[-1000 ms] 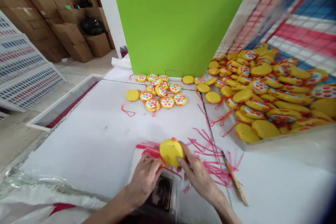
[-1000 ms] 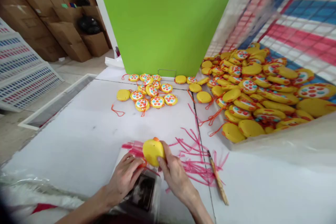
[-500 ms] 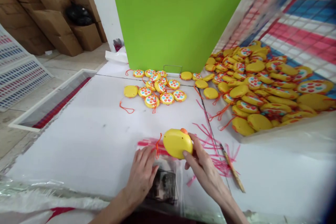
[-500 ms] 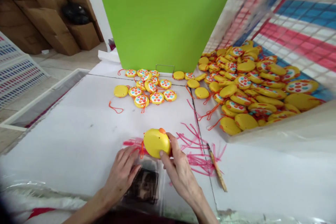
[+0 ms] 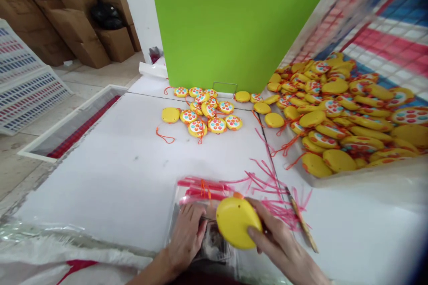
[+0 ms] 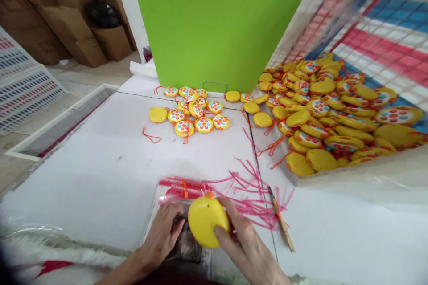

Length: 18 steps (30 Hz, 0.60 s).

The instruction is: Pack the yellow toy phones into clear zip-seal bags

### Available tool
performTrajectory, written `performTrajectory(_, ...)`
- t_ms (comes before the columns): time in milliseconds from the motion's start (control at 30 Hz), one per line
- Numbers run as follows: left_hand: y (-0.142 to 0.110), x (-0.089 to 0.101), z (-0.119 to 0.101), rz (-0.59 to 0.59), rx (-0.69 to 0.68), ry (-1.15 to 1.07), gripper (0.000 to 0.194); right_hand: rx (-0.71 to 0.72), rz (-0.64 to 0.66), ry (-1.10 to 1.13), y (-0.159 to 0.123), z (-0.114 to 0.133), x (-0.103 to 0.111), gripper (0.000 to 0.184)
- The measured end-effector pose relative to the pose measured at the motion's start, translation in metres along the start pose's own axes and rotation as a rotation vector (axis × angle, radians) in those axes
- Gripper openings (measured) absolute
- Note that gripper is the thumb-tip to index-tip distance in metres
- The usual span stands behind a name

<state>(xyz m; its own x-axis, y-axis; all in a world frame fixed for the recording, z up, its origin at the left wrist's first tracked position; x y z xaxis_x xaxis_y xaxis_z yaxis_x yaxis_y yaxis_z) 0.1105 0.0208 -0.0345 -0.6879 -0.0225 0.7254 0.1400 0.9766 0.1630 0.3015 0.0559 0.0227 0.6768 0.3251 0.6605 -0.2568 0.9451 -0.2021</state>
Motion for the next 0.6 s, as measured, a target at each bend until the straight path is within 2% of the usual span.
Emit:
performTrajectory(67, -0.001, 0.004, 0.008, -0.043, 0.046, -0.078, 0.023, 0.022, 0.099, -0.051, -0.009, -0.005, -0.015, 0.052)
performTrajectory(133, 0.001, 0.006, 0.008, -0.059, 0.014, -0.089, 0.037, 0.065, 0.213, -0.08, -0.015, -0.004, -0.028, 0.052)
performTrajectory(200, 0.004, 0.005, 0.002, -0.051, -0.056, -0.047, 0.034, 0.091, 0.3, -0.092, -0.019, -0.004, -0.034, 0.052)
performTrajectory(267, 0.008, 0.003, -0.003, -0.043, -0.11, 0.009, 0.024, 0.075, 0.323, -0.057, -0.019, -0.007, -0.035, 0.051)
performTrajectory(367, 0.011, -0.001, -0.008, -0.028, -0.155, 0.072, 0.021, -0.025, 0.217, 0.146, -0.01, -0.013, -0.033, 0.055)
performTrajectory(467, 0.011, -0.006, -0.018, 0.013, -0.213, 0.118, 0.022, -0.071, 0.081, 0.312, 0.008, -0.005, -0.041, 0.056)
performTrajectory(533, 0.011, -0.007, -0.026, 0.04, -0.254, 0.156, 0.025, -0.003, 0.03, 0.274, 0.022, 0.01, -0.049, 0.053)
performTrajectory(600, 0.012, -0.006, -0.035, 0.084, -0.29, 0.218, 0.025, 0.131, 0.021, 0.157, 0.031, 0.027, -0.055, 0.048)
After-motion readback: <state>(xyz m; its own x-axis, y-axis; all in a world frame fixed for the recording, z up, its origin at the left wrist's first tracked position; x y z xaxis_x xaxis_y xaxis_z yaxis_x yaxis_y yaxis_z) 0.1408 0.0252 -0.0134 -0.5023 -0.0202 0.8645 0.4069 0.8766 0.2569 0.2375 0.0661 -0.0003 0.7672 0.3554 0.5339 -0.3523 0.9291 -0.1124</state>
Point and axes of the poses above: each hand's wrist, its own y-axis towards the middle knuckle, its own x-axis out of the back of the hand, z = x × y, the point moved 9 cm from there along y, towards the middle knuckle, and after that the axes turned 5 degrees about -y, right-handed, at the moved point
